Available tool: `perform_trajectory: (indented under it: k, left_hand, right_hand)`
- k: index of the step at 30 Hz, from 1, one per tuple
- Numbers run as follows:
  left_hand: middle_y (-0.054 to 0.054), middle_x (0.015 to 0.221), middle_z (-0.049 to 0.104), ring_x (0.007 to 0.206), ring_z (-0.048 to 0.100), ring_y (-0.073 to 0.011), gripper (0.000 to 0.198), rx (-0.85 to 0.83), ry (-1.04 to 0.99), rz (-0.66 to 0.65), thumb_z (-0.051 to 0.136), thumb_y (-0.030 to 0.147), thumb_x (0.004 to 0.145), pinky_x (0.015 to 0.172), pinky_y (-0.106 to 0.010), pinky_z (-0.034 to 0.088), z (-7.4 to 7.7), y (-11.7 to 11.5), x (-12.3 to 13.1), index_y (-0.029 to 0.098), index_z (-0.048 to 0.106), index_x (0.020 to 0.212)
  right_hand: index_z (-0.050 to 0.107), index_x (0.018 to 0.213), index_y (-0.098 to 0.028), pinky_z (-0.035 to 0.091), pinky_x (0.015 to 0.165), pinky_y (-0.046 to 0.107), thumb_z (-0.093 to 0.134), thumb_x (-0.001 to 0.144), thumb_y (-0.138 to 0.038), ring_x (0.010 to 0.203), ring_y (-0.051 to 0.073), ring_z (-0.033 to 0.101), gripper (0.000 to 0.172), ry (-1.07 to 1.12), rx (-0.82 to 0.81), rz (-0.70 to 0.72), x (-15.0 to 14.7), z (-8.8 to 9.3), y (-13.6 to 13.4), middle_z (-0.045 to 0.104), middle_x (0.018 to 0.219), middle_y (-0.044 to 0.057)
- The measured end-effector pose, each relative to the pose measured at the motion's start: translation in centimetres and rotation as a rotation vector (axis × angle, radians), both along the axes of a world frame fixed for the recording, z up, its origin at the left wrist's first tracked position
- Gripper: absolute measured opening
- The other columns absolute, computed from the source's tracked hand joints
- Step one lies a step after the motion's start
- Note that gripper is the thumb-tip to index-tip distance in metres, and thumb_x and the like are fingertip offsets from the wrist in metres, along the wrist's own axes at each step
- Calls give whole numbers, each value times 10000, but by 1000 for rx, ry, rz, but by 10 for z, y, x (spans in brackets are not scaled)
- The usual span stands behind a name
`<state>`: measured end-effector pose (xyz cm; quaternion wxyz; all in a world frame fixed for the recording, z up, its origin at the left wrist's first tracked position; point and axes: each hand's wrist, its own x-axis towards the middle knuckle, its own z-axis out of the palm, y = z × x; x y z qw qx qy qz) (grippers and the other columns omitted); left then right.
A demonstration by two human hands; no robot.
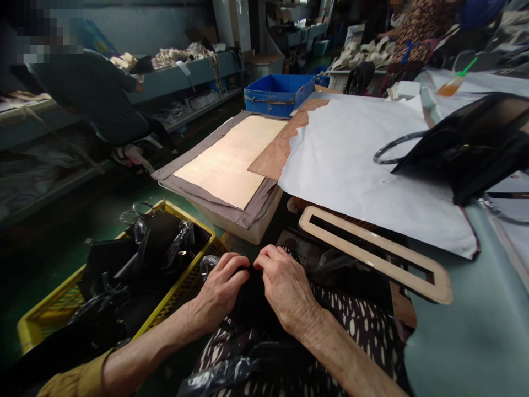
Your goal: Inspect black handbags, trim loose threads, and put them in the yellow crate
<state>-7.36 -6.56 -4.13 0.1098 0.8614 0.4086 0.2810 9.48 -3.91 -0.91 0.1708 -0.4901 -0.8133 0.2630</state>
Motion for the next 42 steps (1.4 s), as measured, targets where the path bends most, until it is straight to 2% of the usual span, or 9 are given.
perform_trajectory:
  k: [5, 10, 13, 17, 21, 26, 32, 37, 42]
  left_hand:
    - [-94, 972, 513, 955, 425, -187, 227, -9, -31, -17, 325, 57, 835, 832, -353, 459, -4, 1, -1, 131, 539, 849]
    - [-82, 914, 506, 933, 410, -180, 209, -44, -34, -45, 335, 72, 843, 841, -348, 451, -7, 2, -2, 125, 537, 835]
    - [-85, 933, 501, 935, 403, -181, 201, -65, -39, -57, 336, 69, 844, 845, -347, 442, -7, 2, -3, 119, 531, 845]
    - [-88, 943, 499, 936, 404, -184, 185, -68, -52, -68, 345, 75, 843, 852, -351, 436, -6, 2, -3, 118, 525, 839]
    - [-91, 982, 497, 955, 404, -189, 180, -80, -33, -60, 355, 65, 834, 858, -346, 434, -4, 2, -3, 120, 526, 838]
    - [-92, 1025, 495, 979, 405, -192, 185, -91, 10, -40, 358, 64, 829, 864, -350, 434, -6, 4, -3, 128, 532, 836]
    - [-99, 987, 515, 971, 418, -194, 204, -43, 36, -22, 348, 91, 840, 829, -344, 452, -8, 7, -1, 129, 548, 847]
    - [-109, 983, 516, 970, 415, -210, 178, -56, 68, -28, 374, 95, 830, 841, -354, 440, -9, 10, 2, 115, 550, 852]
    - [-95, 988, 508, 956, 417, -196, 162, -103, 66, -49, 376, 83, 827, 854, -339, 426, -12, 11, 0, 117, 535, 840]
  right_hand:
    - [604, 806, -200, 404, 814, 255, 402, 750, -48, 883, 148, 520, 259, -32, -41, -34, -2, -1, -1, 604, 897, 11]
    - [610, 819, -207, 417, 786, 259, 452, 770, -129, 843, 151, 538, 183, -60, -74, -67, -7, 2, 0, 617, 848, 13]
    - [604, 788, -200, 425, 767, 266, 460, 792, -149, 832, 160, 542, 152, -103, -49, -63, -10, 2, 1, 616, 816, 22]
    - [592, 796, -187, 438, 771, 273, 449, 785, -85, 835, 164, 546, 175, -179, 30, 8, -14, 1, 3, 613, 814, 34]
    - [600, 854, -168, 453, 792, 288, 433, 784, -50, 863, 167, 549, 216, -197, 122, 56, -15, -3, 3, 615, 886, 53]
    - [625, 838, -134, 456, 838, 342, 441, 775, -32, 937, 191, 538, 219, -192, 190, 84, -16, -9, 5, 608, 1040, 83]
    - [640, 914, -91, 430, 890, 416, 418, 762, 5, 1063, 249, 491, 286, -244, 305, 148, -19, -10, 3, 562, 1177, 134]
    - [621, 983, -65, 407, 945, 424, 393, 725, 36, 1127, 245, 453, 359, -216, 245, 145, -18, -12, 0, 527, 1218, 165]
    - [618, 967, -67, 360, 1011, 381, 391, 705, 11, 1180, 211, 413, 355, -103, 59, 125, -13, -17, 2, 504, 1242, 156]
